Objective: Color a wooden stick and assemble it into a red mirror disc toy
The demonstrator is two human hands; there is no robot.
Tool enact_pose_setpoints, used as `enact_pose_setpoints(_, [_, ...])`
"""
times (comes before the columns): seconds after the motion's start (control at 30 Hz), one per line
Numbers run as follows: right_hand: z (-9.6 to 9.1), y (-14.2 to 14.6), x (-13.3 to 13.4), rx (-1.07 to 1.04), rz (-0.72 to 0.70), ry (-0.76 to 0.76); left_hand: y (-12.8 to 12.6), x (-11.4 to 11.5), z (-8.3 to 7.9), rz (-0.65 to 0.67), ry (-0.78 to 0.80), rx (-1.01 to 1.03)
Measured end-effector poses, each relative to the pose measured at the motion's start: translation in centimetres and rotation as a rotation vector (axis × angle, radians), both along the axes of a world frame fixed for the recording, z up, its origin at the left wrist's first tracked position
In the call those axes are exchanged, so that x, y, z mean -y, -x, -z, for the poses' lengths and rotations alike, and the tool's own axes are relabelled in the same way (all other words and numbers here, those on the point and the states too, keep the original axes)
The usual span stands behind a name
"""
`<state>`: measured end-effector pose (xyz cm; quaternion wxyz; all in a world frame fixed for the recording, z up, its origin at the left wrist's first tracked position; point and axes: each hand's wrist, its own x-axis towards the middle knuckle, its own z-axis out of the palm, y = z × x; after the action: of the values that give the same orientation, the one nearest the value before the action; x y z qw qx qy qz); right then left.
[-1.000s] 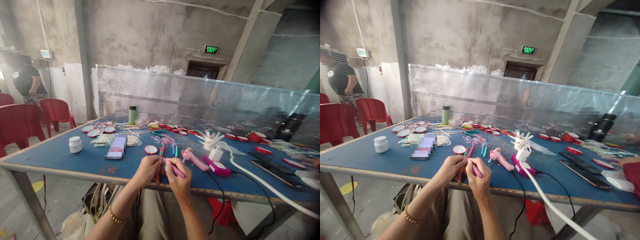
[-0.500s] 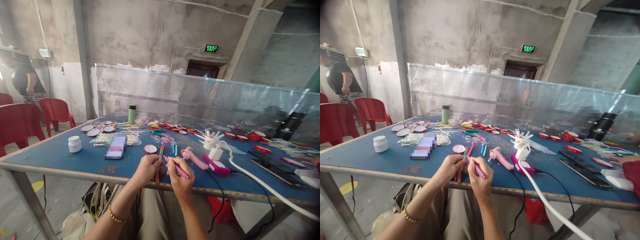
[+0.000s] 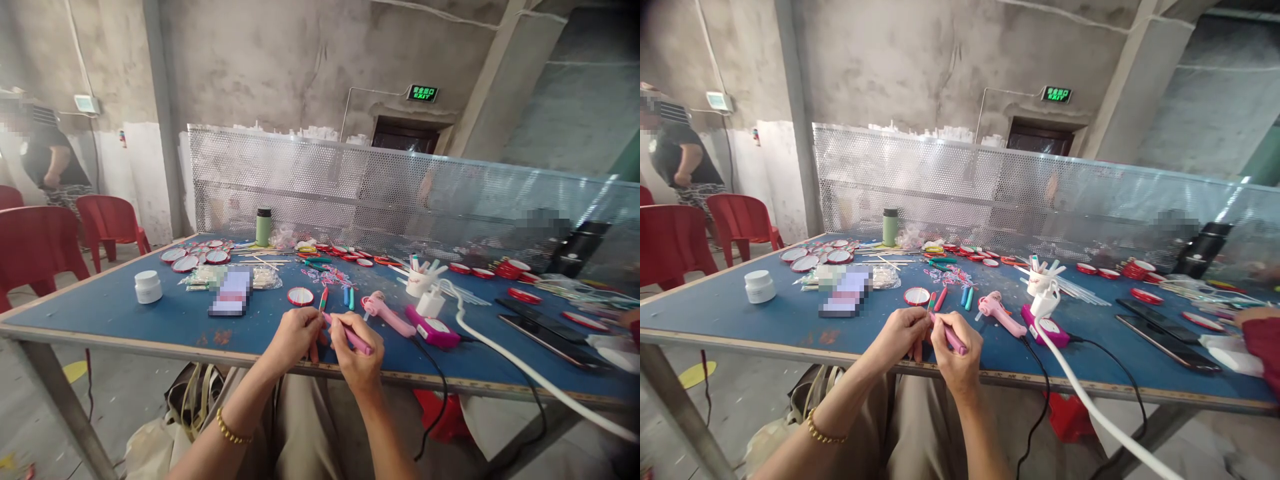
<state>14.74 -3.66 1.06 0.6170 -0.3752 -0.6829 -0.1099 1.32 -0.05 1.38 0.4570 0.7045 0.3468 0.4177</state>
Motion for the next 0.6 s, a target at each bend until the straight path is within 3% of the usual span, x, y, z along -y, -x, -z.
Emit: enact_pose_setpoints(0.6, [-0.17,0.06,-0.21,0.024,-0.005,-0.03,-0.02,0.04,-0.02,-0.002,0.003,-0.001])
